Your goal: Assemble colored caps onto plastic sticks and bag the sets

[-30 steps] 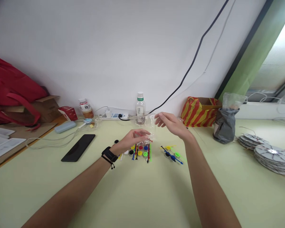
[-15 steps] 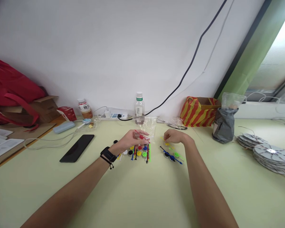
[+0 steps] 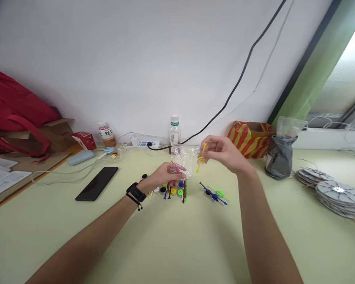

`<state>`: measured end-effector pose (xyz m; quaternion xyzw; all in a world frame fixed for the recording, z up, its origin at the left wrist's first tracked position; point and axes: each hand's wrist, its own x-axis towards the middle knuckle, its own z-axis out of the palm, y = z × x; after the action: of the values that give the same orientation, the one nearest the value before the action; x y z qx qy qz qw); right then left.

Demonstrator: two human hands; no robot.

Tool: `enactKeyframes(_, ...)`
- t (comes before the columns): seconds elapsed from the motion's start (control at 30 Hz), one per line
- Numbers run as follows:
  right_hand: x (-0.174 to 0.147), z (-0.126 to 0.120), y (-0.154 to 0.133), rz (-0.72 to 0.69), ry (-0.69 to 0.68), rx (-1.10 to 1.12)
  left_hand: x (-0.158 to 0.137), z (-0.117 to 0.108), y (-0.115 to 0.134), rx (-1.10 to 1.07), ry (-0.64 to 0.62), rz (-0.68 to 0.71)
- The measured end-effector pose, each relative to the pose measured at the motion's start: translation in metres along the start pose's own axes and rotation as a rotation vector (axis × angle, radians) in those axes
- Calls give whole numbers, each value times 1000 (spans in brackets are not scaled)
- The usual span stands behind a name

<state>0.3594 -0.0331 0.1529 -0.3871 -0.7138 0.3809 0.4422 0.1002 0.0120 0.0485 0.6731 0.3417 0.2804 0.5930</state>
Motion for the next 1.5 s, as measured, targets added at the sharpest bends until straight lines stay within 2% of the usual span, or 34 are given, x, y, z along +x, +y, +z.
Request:
enactKeyframes(0.07, 2, 8, -1, 46, -61, -25, -1, 1, 0, 12, -28, 11)
enactKeyframes(0.1, 4, 11, 1, 52, -27, -43, -1, 1, 1, 18, -46, 16)
enactKeyframes(0.27, 15, 16, 17, -15, 399, -89, -1, 0, 0, 79, -51, 28)
enactKeyframes(0.33, 16, 16, 18, -52, 497, -110, 0, 0, -1, 118, -45, 46)
enactKeyframes(0.5, 17, 23, 14, -137, 545, -235, 1, 0, -4, 190, -30, 103)
enactKeyframes(0.7, 16, 30, 8, -253, 678, -356, 2, -2, -8, 239, -2, 110)
enactKeyframes(0.77, 14, 30, 6, -252, 660, -378, 2, -3, -8, 250, -1, 121)
enactKeyframes(1.0, 10, 30, 0, -120, 398, -398, 2, -2, -5, 235, 26, 132)
enactKeyframes(1.13, 9, 28, -4, -80, 301, -315, 3, -5, -5, 285, 55, 145)
enactKeyframes(1.4, 5, 28, -16, 23, 337, -151, 5, -8, -8, 316, 65, 201)
enactKeyframes(1.5, 4, 27, -18, 72, 271, -95, 6, -9, -10, 319, 86, 223)
